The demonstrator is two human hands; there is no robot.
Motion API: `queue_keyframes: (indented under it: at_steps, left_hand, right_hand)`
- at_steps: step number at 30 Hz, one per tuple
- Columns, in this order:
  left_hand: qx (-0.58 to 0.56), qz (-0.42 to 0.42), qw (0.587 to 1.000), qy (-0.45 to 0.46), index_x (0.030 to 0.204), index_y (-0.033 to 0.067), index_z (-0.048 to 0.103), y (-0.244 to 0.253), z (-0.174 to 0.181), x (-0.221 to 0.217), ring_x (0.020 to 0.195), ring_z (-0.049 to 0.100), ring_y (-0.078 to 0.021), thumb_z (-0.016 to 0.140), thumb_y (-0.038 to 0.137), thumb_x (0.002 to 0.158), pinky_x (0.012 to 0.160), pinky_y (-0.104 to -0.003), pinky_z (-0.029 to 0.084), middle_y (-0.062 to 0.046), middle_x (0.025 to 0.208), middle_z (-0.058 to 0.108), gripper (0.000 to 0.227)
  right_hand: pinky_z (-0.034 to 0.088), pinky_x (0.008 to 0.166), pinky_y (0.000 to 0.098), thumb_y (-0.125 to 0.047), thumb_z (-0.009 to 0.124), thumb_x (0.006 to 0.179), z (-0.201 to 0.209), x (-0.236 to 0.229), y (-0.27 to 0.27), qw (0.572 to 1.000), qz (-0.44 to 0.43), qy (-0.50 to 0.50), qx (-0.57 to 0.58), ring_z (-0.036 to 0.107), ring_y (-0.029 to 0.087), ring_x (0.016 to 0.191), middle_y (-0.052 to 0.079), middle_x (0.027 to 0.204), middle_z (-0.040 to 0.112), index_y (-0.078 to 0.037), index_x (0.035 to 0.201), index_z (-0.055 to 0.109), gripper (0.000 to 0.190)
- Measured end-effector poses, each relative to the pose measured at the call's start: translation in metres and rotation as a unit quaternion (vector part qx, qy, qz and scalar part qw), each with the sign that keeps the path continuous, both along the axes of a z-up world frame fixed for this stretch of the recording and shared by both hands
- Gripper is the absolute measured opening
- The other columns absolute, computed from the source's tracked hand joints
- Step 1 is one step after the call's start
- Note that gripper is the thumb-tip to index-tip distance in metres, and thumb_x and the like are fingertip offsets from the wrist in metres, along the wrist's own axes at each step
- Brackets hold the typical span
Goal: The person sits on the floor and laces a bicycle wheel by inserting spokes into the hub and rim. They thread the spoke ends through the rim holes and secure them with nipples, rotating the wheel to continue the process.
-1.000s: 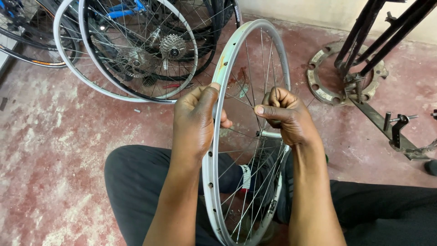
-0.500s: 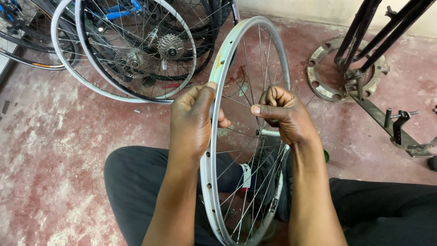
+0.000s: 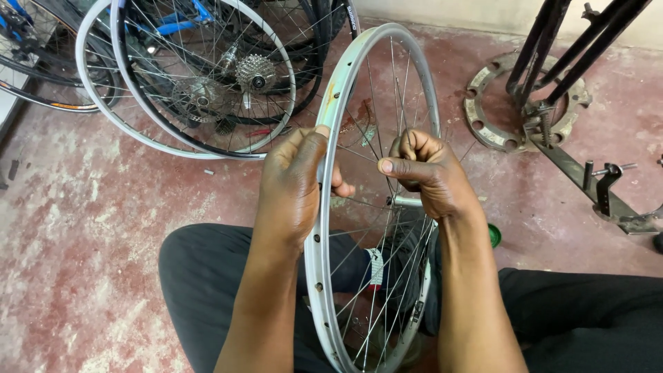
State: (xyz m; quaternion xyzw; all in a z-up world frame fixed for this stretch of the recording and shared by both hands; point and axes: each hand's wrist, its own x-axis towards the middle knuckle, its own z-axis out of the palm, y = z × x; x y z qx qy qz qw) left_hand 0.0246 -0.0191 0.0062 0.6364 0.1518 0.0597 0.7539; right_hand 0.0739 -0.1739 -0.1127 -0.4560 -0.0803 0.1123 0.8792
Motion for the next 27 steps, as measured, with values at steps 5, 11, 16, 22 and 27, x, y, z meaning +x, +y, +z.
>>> queue_keyframes:
  at_steps: [5,11,16,22,27]
  left_hand:
    - [0.0,-0.009,1.0,-0.002,0.092,0.0003,0.061,0.0,-0.002,0.001,0.041,0.063,-0.0221,0.058,0.022,0.091,0.054,-0.048,0.064,-0.014,0.048,0.054,0.022]
    - [-0.006,-0.013,1.0,0.004,0.091,0.0001,0.06,0.0,0.001,0.0,0.042,0.064,-0.0229,0.058,0.022,0.091,0.056,-0.052,0.064,-0.014,0.049,0.054,0.022]
    - [-0.03,-0.017,0.999,0.002,0.092,-0.0002,0.059,-0.002,-0.002,0.002,0.042,0.064,-0.0232,0.058,0.023,0.091,0.056,-0.053,0.064,-0.014,0.05,0.054,0.023]
    - [-0.05,-0.034,0.998,-0.013,0.092,-0.0007,0.06,-0.017,-0.002,0.001,0.042,0.064,-0.0237,0.059,0.022,0.091,0.054,-0.054,0.063,-0.015,0.051,0.055,0.023]
    - [-0.068,-0.036,0.997,-0.027,0.092,-0.0014,0.059,-0.035,0.0,-0.001,0.042,0.064,-0.0241,0.058,0.02,0.091,0.053,-0.054,0.063,-0.015,0.051,0.055,0.022]
  right_hand:
    - [0.019,0.04,0.0163,-0.004,0.081,0.073,0.002,-0.001,-0.002,1.0,-0.004,-0.005,-0.003,0.026,0.003,0.047,0.003,0.061,0.047,-0.016,0.067,0.043,0.04]
    - [0.019,0.04,0.0161,-0.003,0.081,0.073,0.001,-0.001,0.0,1.0,-0.001,-0.003,0.006,0.027,0.003,0.048,0.003,0.061,0.048,-0.015,0.067,0.043,0.04]
    - [0.02,0.04,0.0156,-0.004,0.081,0.073,-0.002,0.002,0.0,1.0,-0.004,-0.013,0.019,0.027,0.003,0.048,0.002,0.061,0.047,-0.015,0.068,0.042,0.041]
    - [0.021,0.039,0.015,-0.003,0.08,0.074,-0.003,0.002,-0.012,0.999,0.0,-0.028,0.036,0.025,0.003,0.049,0.003,0.063,0.043,-0.014,0.07,0.041,0.041]
    - [0.021,0.04,0.0154,-0.006,0.08,0.075,-0.008,0.002,-0.013,0.998,-0.004,-0.032,0.053,0.026,0.002,0.049,0.001,0.063,0.041,-0.014,0.072,0.042,0.039]
